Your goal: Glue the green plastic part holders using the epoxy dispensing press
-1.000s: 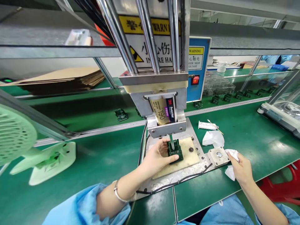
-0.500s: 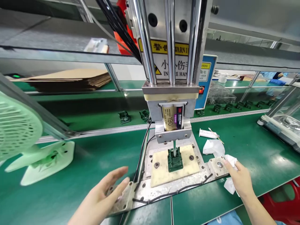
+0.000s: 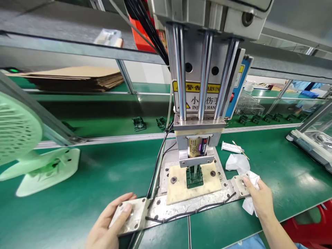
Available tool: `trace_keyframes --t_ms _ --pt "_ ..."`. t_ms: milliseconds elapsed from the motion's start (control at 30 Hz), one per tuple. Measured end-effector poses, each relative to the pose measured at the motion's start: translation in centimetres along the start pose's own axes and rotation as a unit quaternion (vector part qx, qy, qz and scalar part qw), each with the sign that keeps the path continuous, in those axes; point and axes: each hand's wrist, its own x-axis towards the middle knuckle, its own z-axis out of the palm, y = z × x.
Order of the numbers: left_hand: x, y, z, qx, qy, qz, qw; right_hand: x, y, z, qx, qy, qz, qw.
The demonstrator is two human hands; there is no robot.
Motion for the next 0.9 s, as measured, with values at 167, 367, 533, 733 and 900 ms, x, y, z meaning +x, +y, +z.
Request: trace_keyframes --t_ms 167,367,533,733,900 --pt "-0.1 -0.1 -0.1 -0.064 -0.03 -0.046 0.996 -0.1 -0.4 -0.1 -0.02 0.015 -0.006 1.0" --pt "-1.2 1.0 0.7 -0.083 -0.003 -0.06 0.995 -0.5 -0.9 -0.4 -0.027 0.053 -0.015 0.998" --pt "-2.1 1.7 1.3 -0.077 0.016 -0.059 0.995 -0.4 -0.8 -0.6 -0.026 0.064 -0.032 0.997" --pt "-2.2 2.1 1.5 -0.085 0.024 -0.052 0.995 -0.5 -0.8 -0.5 -0.014 0.073 -0.049 0.996" --pt "-2.2 2.0 1.5 -0.077 0.025 -0.039 0.996 -0.5 -0.9 -0.4 -0.012 0.076 -0.058 0.995"
